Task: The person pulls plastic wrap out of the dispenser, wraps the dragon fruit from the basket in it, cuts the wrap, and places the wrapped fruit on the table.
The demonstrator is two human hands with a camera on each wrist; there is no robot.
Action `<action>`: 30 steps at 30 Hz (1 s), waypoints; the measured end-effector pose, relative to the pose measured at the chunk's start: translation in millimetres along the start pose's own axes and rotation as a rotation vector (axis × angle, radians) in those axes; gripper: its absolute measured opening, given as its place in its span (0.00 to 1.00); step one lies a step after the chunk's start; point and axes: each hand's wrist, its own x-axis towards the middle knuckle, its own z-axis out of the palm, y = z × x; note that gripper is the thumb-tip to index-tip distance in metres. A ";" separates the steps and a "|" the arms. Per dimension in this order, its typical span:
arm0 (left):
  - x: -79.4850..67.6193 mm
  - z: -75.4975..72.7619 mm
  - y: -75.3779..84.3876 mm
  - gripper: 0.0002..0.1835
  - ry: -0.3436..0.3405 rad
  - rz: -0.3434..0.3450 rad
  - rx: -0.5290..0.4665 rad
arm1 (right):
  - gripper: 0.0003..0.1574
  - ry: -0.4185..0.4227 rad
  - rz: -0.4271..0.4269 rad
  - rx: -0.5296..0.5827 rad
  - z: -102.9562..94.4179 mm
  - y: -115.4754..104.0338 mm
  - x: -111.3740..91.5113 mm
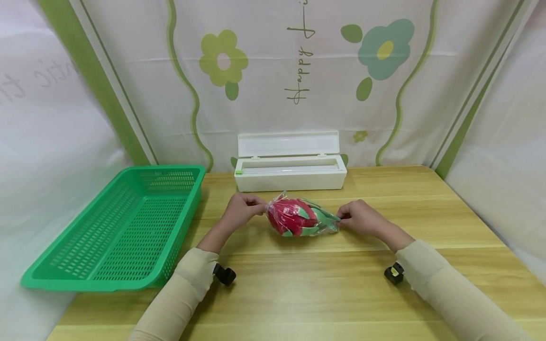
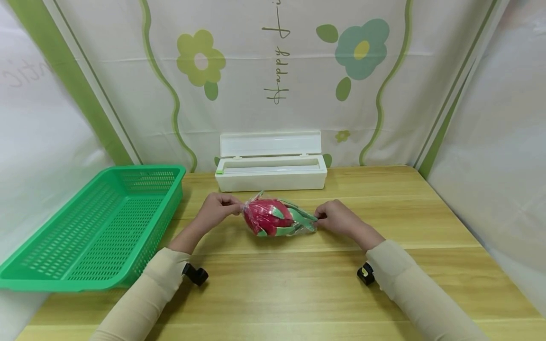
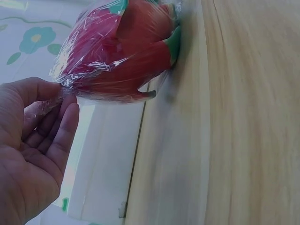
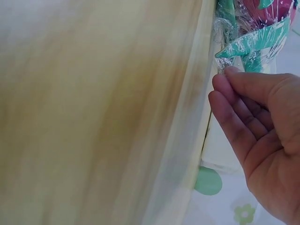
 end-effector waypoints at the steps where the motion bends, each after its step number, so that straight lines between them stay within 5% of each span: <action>1: 0.1 0.3 -0.3 0.06 0.002 -0.006 -0.025 | 0.09 -0.004 0.006 0.003 0.0 -0.4 0.1; 11: 0.4 1.3 1.9 0.05 -0.002 0.003 -0.056 | 0.09 -0.002 0.018 0.000 0.1 -1.2 0.7; 30: 0.9 2.9 11.1 0.04 0.033 -0.110 -0.049 | 0.08 -0.014 0.030 0.028 -2.2 -1.8 -0.6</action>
